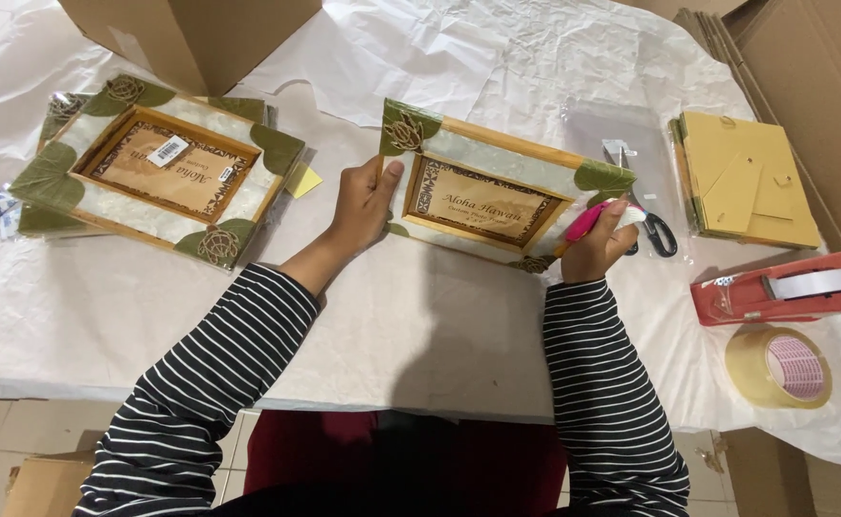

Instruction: Cleaning and inspecting decorative picture frames using a small cleaning tool before final packaging.

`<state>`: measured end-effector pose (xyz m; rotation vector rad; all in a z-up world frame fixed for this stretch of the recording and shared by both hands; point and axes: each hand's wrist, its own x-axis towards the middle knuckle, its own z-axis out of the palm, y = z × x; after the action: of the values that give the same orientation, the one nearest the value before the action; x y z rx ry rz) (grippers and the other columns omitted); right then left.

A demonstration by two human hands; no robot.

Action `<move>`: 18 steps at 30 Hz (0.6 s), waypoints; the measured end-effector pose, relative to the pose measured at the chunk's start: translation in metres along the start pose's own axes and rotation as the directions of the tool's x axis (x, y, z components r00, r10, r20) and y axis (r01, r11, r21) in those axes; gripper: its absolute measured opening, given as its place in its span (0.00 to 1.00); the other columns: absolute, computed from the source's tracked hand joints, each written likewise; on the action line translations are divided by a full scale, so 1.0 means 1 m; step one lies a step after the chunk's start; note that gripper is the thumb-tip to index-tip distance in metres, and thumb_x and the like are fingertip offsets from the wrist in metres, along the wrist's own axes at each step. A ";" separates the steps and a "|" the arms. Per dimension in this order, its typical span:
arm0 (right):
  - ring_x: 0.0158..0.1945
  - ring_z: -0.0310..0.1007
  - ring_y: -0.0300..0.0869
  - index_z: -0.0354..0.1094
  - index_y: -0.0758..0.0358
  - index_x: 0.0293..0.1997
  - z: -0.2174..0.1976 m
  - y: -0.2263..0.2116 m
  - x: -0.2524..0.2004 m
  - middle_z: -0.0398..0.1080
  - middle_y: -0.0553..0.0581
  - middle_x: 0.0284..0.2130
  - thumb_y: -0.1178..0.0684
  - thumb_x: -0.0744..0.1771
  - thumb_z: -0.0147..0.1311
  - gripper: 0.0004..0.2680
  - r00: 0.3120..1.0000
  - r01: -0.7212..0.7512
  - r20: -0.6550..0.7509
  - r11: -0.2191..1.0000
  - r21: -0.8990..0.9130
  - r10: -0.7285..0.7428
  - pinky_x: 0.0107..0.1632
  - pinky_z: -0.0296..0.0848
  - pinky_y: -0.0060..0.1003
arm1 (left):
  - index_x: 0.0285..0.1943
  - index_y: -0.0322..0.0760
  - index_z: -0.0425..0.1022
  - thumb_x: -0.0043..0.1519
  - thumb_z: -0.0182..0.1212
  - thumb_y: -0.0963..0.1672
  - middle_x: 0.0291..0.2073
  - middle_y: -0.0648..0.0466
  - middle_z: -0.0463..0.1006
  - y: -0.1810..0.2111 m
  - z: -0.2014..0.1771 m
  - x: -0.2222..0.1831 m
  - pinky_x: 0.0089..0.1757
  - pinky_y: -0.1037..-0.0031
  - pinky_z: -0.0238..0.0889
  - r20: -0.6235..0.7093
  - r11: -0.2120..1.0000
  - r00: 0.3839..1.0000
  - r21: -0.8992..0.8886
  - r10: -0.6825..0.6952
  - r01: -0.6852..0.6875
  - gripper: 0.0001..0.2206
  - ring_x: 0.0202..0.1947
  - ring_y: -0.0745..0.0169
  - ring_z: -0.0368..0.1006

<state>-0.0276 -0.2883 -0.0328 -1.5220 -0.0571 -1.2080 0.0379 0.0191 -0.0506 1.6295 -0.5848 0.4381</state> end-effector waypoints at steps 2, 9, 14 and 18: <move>0.32 0.59 0.34 0.63 0.60 0.34 -0.001 0.004 -0.002 0.64 0.50 0.27 0.44 0.73 0.42 0.13 0.999 -0.032 -0.019 0.999 0.003 0.032 0.46 0.66 0.33 | 0.27 0.38 0.68 0.75 0.44 0.48 0.12 0.52 0.70 -0.004 -0.001 0.001 0.27 0.76 0.60 0.005 1.000 1.000 -0.003 -0.001 0.001 0.21 0.17 0.67 0.64; 0.45 0.62 0.37 0.55 0.60 0.46 0.022 -0.027 -0.009 0.62 0.52 0.39 0.40 0.73 0.47 0.13 0.985 -0.157 -0.066 0.985 0.073 0.162 0.60 0.63 0.39 | 0.26 0.39 0.67 0.75 0.44 0.49 0.11 0.53 0.70 -0.003 -0.001 0.002 0.27 0.76 0.61 0.010 1.000 1.000 -0.019 -0.010 0.011 0.21 0.16 0.67 0.65; 0.46 0.68 0.38 0.61 0.60 0.56 -0.001 0.028 -0.006 0.64 0.54 0.41 0.34 0.72 0.42 0.18 0.988 -0.151 0.040 0.988 0.012 0.151 0.59 0.67 0.40 | 0.26 0.39 0.67 0.75 0.44 0.49 0.11 0.52 0.70 -0.004 0.000 0.002 0.26 0.76 0.60 0.011 1.000 1.000 -0.007 -0.004 0.004 0.22 0.16 0.66 0.64; 0.48 0.66 0.38 0.61 0.64 0.59 0.007 0.011 -0.007 0.63 0.54 0.43 0.37 0.73 0.43 0.18 0.991 -0.129 0.045 0.992 0.006 0.129 0.61 0.64 0.41 | 0.27 0.39 0.67 0.75 0.43 0.50 0.12 0.51 0.69 0.005 -0.002 0.002 0.26 0.75 0.59 0.021 1.000 1.000 0.006 -0.008 0.008 0.22 0.17 0.66 0.63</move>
<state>-0.0195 -0.2835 -0.0446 -1.5212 0.0065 -1.0704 0.0364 0.0203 -0.0448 1.6431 -0.5928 0.4173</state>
